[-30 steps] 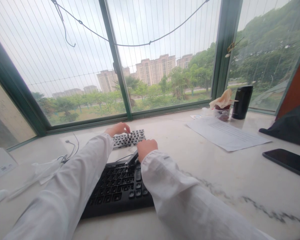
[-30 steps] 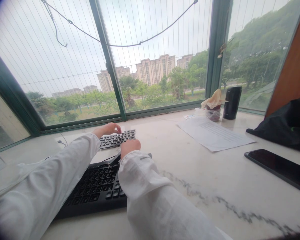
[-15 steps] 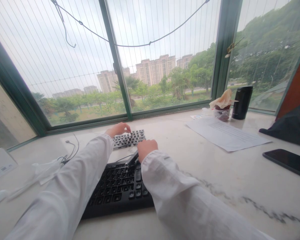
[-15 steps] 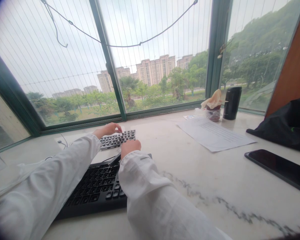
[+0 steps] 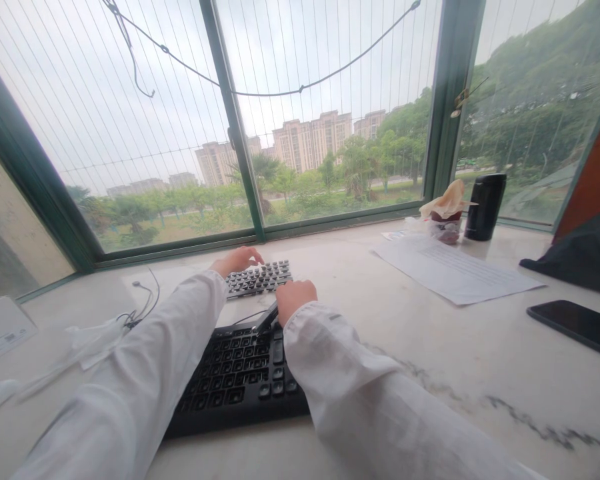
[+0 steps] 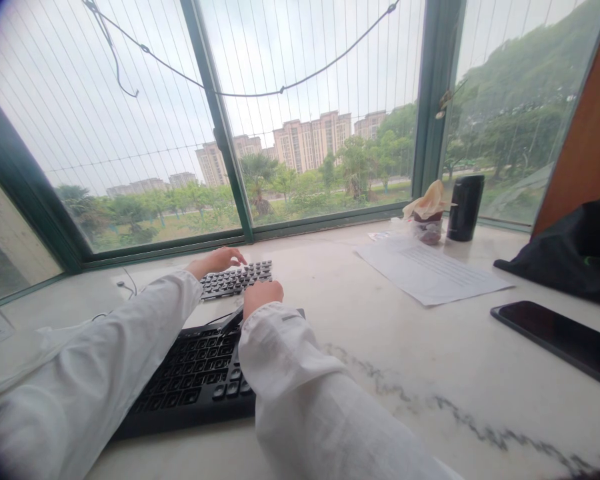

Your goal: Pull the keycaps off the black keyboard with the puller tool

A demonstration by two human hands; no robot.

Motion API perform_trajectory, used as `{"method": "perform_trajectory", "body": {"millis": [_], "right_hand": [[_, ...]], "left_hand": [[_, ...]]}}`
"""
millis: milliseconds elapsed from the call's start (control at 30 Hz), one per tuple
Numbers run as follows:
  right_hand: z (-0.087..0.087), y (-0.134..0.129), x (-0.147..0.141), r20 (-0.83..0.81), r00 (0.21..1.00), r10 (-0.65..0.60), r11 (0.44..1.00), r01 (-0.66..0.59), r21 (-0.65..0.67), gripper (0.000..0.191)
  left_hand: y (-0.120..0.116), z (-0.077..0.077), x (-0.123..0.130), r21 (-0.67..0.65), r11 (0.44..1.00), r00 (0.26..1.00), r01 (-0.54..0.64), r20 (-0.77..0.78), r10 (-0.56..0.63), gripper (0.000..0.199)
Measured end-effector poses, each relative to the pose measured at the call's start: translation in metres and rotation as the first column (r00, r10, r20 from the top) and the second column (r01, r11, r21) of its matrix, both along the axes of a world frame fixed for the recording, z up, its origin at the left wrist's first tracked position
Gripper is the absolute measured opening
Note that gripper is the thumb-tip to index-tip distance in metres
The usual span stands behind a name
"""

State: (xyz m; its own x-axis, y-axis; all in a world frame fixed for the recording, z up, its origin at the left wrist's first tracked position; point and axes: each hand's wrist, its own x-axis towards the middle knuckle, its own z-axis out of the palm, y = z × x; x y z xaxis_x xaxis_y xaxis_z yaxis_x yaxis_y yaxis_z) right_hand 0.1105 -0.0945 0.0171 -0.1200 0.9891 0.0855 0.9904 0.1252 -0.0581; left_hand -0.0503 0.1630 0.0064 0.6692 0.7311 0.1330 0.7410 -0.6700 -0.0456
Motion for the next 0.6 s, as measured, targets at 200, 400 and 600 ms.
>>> {"method": "perform_trajectory", "body": {"millis": [200,400,600], "right_hand": [[-0.0019,0.0013,-0.0008,0.006,1.000,-0.017,1.000,0.017,0.007,0.034],[-0.0012,0.0001,-0.0006,0.014,1.000,-0.016,1.000,0.016,0.006,0.033],[-0.0009,-0.0009,-0.0009,0.018,1.000,-0.017,1.000,0.017,0.011,0.033]], "left_hand": [[-0.0025,0.0016,-0.0023,0.032,0.999,0.999,0.037,-0.026,-0.036,0.017],[-0.0005,0.0019,-0.0045,0.039,0.999,1.000,0.024,0.008,-0.024,0.017],[0.0033,-0.0012,-0.0042,0.008,0.998,0.998,0.058,0.008,-0.058,0.022]]}}
